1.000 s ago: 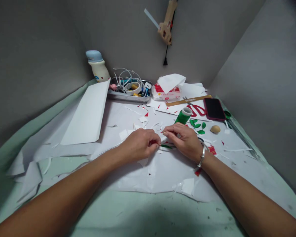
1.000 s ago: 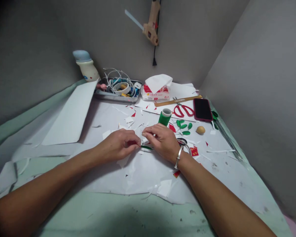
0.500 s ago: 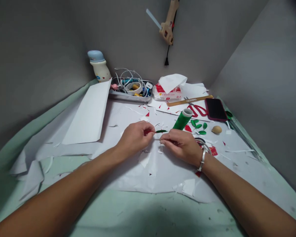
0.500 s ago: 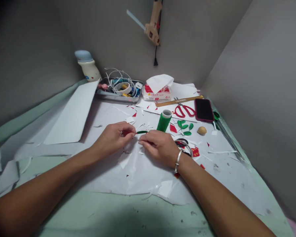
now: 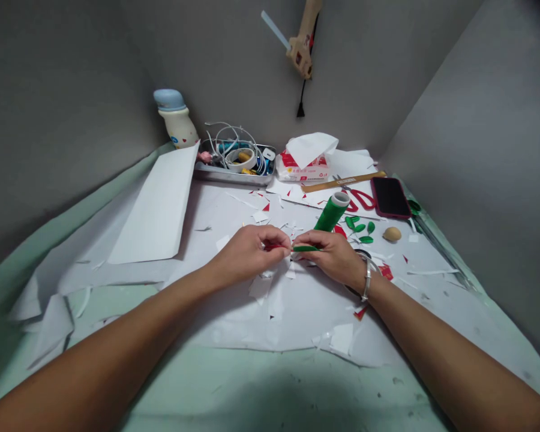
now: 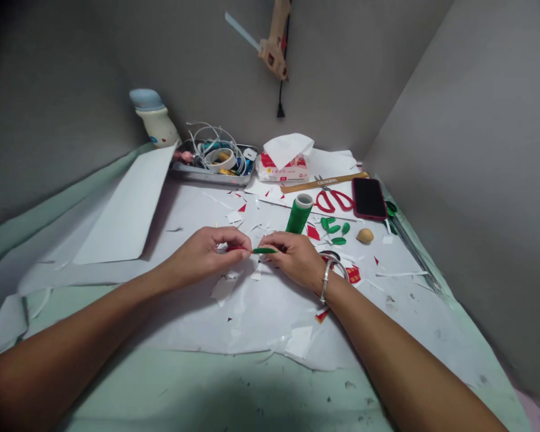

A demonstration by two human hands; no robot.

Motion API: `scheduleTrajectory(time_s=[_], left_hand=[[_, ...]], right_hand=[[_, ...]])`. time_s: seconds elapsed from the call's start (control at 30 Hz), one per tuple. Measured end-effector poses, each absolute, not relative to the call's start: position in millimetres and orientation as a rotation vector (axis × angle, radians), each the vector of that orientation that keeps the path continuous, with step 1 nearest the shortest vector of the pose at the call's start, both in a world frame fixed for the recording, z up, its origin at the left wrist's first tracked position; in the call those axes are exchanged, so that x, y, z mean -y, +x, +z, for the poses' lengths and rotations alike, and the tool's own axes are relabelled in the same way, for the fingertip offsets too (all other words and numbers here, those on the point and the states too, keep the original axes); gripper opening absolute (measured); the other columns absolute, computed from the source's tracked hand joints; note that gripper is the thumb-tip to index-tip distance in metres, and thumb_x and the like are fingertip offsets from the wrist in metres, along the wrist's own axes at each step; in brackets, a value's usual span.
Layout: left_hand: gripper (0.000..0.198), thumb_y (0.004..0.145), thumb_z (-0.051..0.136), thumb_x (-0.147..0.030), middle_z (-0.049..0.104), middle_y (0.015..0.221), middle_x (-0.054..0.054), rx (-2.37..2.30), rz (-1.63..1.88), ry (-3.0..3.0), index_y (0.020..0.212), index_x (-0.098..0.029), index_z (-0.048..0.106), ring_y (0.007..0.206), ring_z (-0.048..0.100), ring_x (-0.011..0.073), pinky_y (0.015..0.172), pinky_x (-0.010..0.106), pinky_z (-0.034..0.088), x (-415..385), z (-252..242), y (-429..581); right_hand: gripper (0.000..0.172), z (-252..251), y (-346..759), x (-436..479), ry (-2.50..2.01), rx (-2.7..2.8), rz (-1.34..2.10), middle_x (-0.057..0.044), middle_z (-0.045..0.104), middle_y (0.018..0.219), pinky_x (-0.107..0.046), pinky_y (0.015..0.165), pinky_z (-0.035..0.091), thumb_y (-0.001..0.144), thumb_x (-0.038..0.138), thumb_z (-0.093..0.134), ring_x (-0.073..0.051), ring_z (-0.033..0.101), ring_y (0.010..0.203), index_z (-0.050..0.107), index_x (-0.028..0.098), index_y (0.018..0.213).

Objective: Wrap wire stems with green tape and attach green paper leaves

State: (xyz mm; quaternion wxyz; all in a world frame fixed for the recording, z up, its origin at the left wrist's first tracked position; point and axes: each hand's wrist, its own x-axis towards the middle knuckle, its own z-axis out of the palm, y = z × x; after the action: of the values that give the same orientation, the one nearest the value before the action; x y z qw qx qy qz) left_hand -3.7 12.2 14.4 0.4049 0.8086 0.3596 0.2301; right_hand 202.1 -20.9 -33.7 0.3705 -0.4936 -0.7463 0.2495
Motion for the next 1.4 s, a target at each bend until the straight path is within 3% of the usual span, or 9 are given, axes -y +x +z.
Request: scheduleTrajectory(time_s=[0.2,0.37,0.67,0.8,1.03,1.2,1.4], left_hand=[[0.015,0.076,0.055,-0.019,0.069,0.078,0.003,-1.130,0.693,2.139,0.077,-0.017,0.069,0.068,0.058,0.0149,0.062,0.026,0.045,-17.2,4.8,-4.8],[0.016,0.075,0.054,-0.015,0.068,0.078,0.003,-1.047,0.582,2.314,0.076,-0.019,0.070,0.067,0.057,0.0158,0.063,0.029,0.043,-14.6,-1.0,-4.3],[0.015,0.075,0.056,-0.016,0.071,0.081,0.001,-0.820,0.450,2.133,0.079,-0.020,0.071,0.074,0.062,0.0149,0.070,0.028,0.046,-9.7,9.2,-3.5],[0.013,0.076,0.058,-0.021,0.069,0.076,0.000,-0.866,0.540,2.014,0.078,-0.018,0.070,0.072,0.060,0.0138,0.069,0.026,0.046,-10.0,18.9,-3.1],[0.013,0.078,0.056,-0.020,0.068,0.077,0.001,-1.108,0.734,2.052,0.079,-0.016,0.069,0.069,0.058,0.0131,0.065,0.025,0.043,-15.5,9.6,-3.7],[0.016,0.078,0.054,-0.016,0.067,0.080,0.002,-1.055,0.627,2.322,0.080,-0.017,0.069,0.072,0.057,0.0152,0.068,0.028,0.042,-16.5,-1.5,-5.2],[0.016,0.079,0.055,-0.014,0.068,0.082,0.002,-0.795,0.503,2.292,0.082,-0.018,0.070,0.074,0.060,0.0142,0.071,0.027,0.043,-11.7,4.3,-3.4]], right_hand=[[0.017,-24.7,190.3,34.0,-1.158,2.103,0.396,-0.003,0.073,0.084,-0.029,0.074,0.048,0.090,0.025,0.057,-0.015,0.064,0.077,0.073,0.021,0.091],[0.016,-20.3,193.0,33.4,-1.196,2.005,0.284,-0.003,0.071,0.079,-0.029,0.072,0.047,0.090,0.024,0.056,-0.015,0.062,0.074,0.072,0.022,0.090],[0.015,-25.9,198.6,25.6,-1.235,1.846,0.466,-0.002,0.072,0.084,-0.027,0.072,0.048,0.090,0.027,0.058,-0.015,0.064,0.076,0.072,0.022,0.087],[0.013,-29.3,198.9,25.7,-1.219,1.928,0.524,-0.002,0.073,0.084,-0.026,0.070,0.048,0.087,0.020,0.060,-0.015,0.065,0.076,0.073,0.021,0.088],[0.016,-26.1,188.0,36.9,-1.141,2.182,0.250,-0.003,0.071,0.077,-0.027,0.071,0.046,0.090,0.023,0.058,-0.015,0.061,0.072,0.073,0.019,0.092],[0.017,-20.3,188.1,38.4,-1.101,2.127,0.090,-0.002,0.070,0.074,-0.026,0.068,0.045,0.092,0.024,0.057,-0.014,0.058,0.068,0.073,0.018,0.092],[0.013,-22.6,199.1,27.0,-1.210,1.863,0.328,-0.001,0.071,0.079,-0.024,0.069,0.047,0.090,0.021,0.060,-0.012,0.062,0.072,0.072,0.019,0.087]])
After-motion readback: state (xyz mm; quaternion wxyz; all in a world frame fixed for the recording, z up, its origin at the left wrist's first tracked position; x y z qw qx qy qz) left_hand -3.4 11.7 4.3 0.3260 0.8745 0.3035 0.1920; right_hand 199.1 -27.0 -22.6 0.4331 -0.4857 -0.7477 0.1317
